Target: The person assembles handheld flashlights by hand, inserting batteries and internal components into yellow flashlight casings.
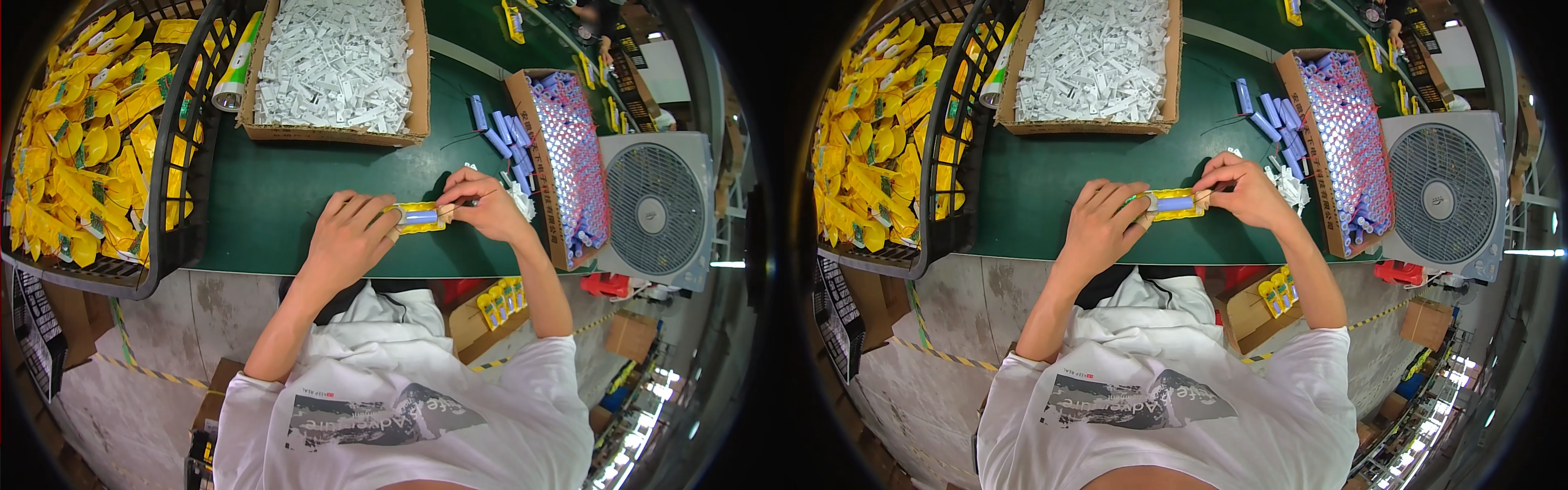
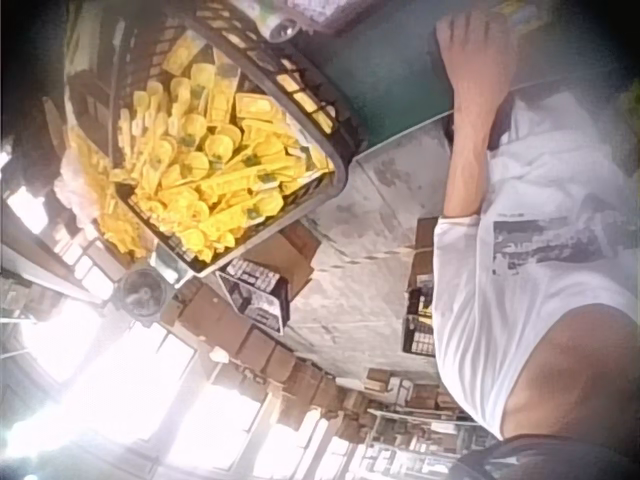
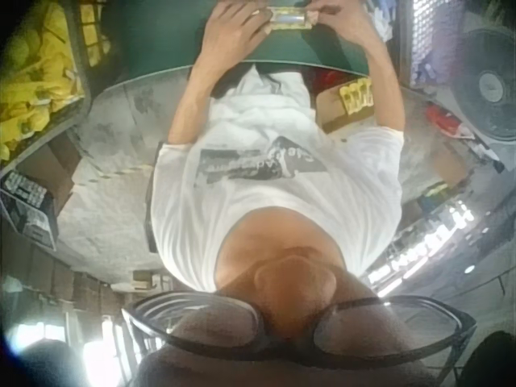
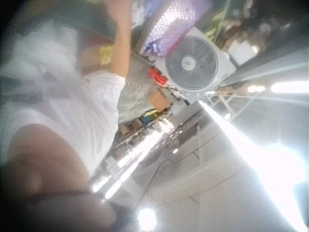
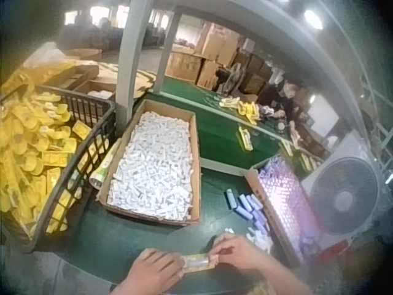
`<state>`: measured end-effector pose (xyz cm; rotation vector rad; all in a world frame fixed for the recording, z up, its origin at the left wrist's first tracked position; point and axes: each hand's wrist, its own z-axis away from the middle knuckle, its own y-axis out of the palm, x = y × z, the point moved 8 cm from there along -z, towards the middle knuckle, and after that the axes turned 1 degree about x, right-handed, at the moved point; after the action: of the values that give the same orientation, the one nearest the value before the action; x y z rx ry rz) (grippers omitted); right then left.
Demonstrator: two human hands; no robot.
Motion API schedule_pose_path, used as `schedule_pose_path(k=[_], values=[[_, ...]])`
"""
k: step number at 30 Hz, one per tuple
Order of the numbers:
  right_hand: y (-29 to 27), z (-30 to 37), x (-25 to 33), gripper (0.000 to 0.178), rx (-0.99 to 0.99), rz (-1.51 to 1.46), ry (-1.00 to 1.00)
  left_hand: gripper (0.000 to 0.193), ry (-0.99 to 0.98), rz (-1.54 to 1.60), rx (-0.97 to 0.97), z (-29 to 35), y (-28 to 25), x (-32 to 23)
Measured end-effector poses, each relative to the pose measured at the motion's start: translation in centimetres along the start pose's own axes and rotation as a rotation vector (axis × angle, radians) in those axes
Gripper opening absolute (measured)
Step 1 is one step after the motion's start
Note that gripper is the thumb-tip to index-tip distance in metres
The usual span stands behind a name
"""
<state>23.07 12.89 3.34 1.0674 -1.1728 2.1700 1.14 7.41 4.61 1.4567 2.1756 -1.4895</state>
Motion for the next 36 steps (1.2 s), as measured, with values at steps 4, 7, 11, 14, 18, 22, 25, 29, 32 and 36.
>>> schedule_pose_path(k=[4,7,11,14,18,22,25,29,32,36], values=[[0.6,0.5,-1.1,0.027,-0.096,-0.169,0.194,0.024,0.002,0.014,-0.007,-0.3,0.2,0.1],[0.4,0.4,-0.6,0.036,-0.1,-0.07,0.162,0.024,0.017,0.002,-0.019,-0.8,0.1,-0.1],[0.7,0.6,0.9,0.044,-0.031,-0.034,-0.001,0.023,0.04,-0.003,-0.024,-1.3,-0.8,-0.6],[1.5,2.7,2.8,0.062,0.061,0.287,-0.218,0.022,0.053,0.047,0.065,-0.7,0.2,-0.2],[2.7,4.6,4.3,0.057,-0.154,0.574,-0.389,0.027,0.075,-0.07,0.064,-0.4,-0.7,-1.6],[-3.5,5.9,5.2,0.059,-0.336,0.463,-0.183,0.035,-0.016,-0.139,-0.097,0.7,-8.2,-2.7],[-11.7,5.2,4.1,0.057,-0.568,0.346,-0.165,0.032,0.009,-0.062,-0.096,2.8,-11.8,-3.0],[-21.5,-2.1,4.2,0.051,-0.716,0.316,-0.144,0.019,0.192,-0.175,-0.069,2.0,-19.8,-5.4],[-25.6,-10.7,7.7,0.041,-0.732,0.622,-0.129,0.012,-0.054,-0.237,-0.124,-0.3,-26.1,-0.6],[-32.1,-24.5,5.3,0.049,-0.736,0.711,0.239,0.036,-0.46,-0.493,0.015,-5.7,-29.7,11.2]])
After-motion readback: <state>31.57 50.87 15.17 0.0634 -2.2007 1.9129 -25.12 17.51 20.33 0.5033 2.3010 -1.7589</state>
